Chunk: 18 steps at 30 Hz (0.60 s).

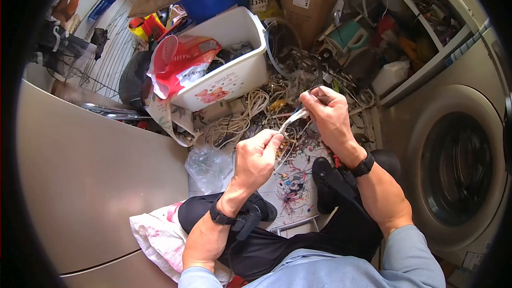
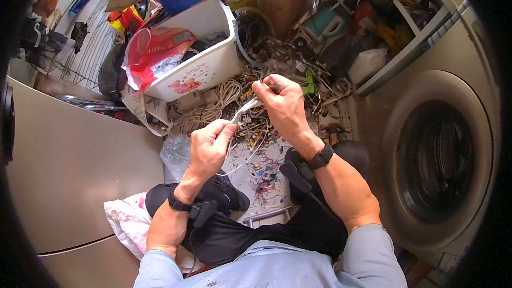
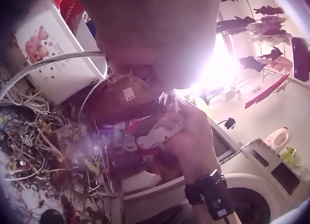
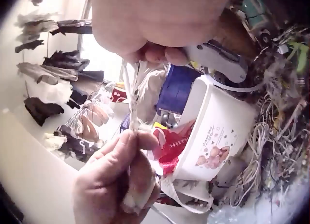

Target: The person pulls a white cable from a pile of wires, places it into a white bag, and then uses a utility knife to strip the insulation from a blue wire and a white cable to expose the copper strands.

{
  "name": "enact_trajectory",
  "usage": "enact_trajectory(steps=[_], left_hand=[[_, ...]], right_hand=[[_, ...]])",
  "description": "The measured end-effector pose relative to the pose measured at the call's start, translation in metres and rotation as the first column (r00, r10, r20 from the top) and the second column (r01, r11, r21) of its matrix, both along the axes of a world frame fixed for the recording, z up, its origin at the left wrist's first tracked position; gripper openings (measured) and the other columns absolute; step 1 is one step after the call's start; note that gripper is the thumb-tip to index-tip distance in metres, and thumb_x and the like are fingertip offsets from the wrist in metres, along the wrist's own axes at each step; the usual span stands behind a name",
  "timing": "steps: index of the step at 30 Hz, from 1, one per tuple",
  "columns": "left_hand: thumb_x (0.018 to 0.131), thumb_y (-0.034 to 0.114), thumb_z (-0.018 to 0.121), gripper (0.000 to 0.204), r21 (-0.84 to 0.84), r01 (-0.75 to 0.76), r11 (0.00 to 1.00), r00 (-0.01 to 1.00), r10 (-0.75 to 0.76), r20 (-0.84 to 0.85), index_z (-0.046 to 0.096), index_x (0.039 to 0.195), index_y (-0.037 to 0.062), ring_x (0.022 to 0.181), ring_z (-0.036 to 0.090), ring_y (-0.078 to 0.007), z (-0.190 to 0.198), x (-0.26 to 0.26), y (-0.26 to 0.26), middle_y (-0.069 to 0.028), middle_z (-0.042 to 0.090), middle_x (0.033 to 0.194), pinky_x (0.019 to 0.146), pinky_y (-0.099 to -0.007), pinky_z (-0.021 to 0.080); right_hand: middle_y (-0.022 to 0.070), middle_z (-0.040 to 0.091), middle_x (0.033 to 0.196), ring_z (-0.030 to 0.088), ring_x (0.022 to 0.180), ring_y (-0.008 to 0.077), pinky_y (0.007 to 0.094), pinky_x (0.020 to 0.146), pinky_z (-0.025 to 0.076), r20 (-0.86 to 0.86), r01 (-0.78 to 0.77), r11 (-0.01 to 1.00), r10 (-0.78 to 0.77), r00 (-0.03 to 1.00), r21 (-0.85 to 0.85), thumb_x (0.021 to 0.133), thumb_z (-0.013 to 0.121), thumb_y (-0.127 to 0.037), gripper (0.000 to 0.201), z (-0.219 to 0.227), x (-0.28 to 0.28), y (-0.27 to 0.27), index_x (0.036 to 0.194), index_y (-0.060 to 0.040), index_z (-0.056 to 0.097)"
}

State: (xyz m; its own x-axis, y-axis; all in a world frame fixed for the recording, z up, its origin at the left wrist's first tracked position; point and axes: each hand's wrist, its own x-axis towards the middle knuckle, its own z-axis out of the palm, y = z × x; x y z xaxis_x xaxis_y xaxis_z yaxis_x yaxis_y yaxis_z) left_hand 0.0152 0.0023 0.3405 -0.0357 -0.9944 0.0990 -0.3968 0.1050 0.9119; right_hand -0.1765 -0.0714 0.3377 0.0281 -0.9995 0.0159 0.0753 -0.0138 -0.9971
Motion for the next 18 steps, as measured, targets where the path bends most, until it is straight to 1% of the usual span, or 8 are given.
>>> enact_trajectory(steps=[1,2,4,6,9,14,16,18], left_hand=[[0.099,0.012,0.066,0.015,0.152,0.042,0.987,0.999,-0.039,-0.021,0.073,0.105,0.0003,0.06,0.051,-0.0057,0.004,0.003,0.001,-0.0033,0.06,0.065,0.054,-0.0262,0.042],[0.099,0.012,0.066,0.015,0.149,0.04,0.988,0.999,-0.038,-0.016,0.073,0.105,0.0003,0.06,0.051,-0.0057,0.004,0.001,0.0,-0.0033,0.06,0.065,0.054,-0.0262,0.042],[0.097,0.01,0.067,0.019,0.287,0.062,0.956,0.929,0.05,-0.367,0.07,0.114,-0.0001,0.066,0.053,-0.005,0.001,-0.003,-0.002,-0.0003,0.065,0.075,0.057,-0.0245,0.044],[0.096,0.007,0.068,0.025,0.242,0.04,0.969,0.954,0.035,-0.297,0.066,0.12,-0.0002,0.073,0.057,-0.0045,0.003,-0.01,-0.002,0.0002,0.068,0.085,0.062,-0.0234,0.047],[0.097,0.008,0.069,0.021,-0.063,-0.015,0.998,0.981,0.003,-0.192,0.066,0.116,-0.001,0.077,0.062,-0.0045,-0.005,-0.022,0.0,-0.0033,0.072,0.087,0.066,-0.0231,0.051],[0.102,0.012,0.064,0.015,0.035,-0.053,0.998,0.985,0.058,-0.162,0.069,0.111,0.0006,0.072,0.065,-0.0069,0.008,-0.022,0.0,-0.0054,0.073,0.086,0.063,-0.0244,0.055],[0.105,0.019,0.061,0.019,0.231,-0.012,0.973,0.82,0.142,-0.555,0.068,0.107,0.0014,0.071,0.069,-0.0121,0.009,-0.016,-0.006,-0.0089,0.074,0.088,0.058,-0.0269,0.056],[0.106,0.021,0.057,0.021,0.317,-0.001,0.948,0.675,0.235,-0.7,0.066,0.106,0.0022,0.067,0.071,-0.0176,0.013,-0.011,-0.011,-0.0125,0.074,0.088,0.055,-0.0279,0.057]], right_hand=[[-0.0048,0.058,0.07,0.047,0.064,0.0019,0.0226,0.054,0.038,-0.04,-0.011,0.999,0.009,0.999,-0.033,0.096,0.073,-0.014,0.018,-0.001,-0.001,-0.002,0.085,0.0006,0.068],[-0.0048,0.058,0.07,0.047,0.064,0.0019,0.0226,0.054,0.038,-0.035,-0.012,0.999,0.011,0.999,-0.037,0.096,0.073,-0.014,0.018,0.001,0.001,0.001,0.085,0.0006,0.068],[-0.0043,0.059,0.07,0.049,0.064,0.0023,0.0229,0.055,0.039,-0.043,-0.034,0.999,0.034,0.998,-0.004,0.095,0.073,-0.015,0.019,0.006,0.011,0.009,0.085,0.0004,0.068],[-0.0029,0.062,0.072,0.05,0.066,0.0029,0.0229,0.056,0.04,-0.044,-0.072,0.997,0.071,0.997,-0.019,0.094,0.074,-0.015,0.018,0.001,0.015,0.014,0.086,0.0005,0.069],[-0.0026,0.063,0.073,0.051,0.066,0.0031,0.0225,0.057,0.041,-0.027,-0.091,0.996,0.091,0.996,-0.017,0.093,0.074,-0.015,0.019,-0.001,0.017,0.015,0.085,0.0004,0.069],[-0.0037,0.06,0.072,0.048,0.06,0.0024,0.021,0.053,0.037,0.234,-0.167,0.983,0.144,0.962,0.082,0.094,0.075,-0.018,0.019,0.0,0.019,0.024,0.084,-0.0058,0.064],[-0.0019,0.061,0.073,0.05,0.059,0.0041,0.0216,0.053,0.038,0.271,-0.181,0.976,0.142,0.952,0.123,0.094,0.075,-0.018,0.019,0.004,0.016,0.027,0.084,-0.0063,0.063],[-0.0028,0.059,0.07,0.049,0.059,0.0036,0.0216,0.053,0.038,0.354,-0.154,0.973,0.085,0.932,0.171,0.094,0.073,-0.015,0.018,0.006,0.013,0.028,0.082,-0.0053,0.064]])
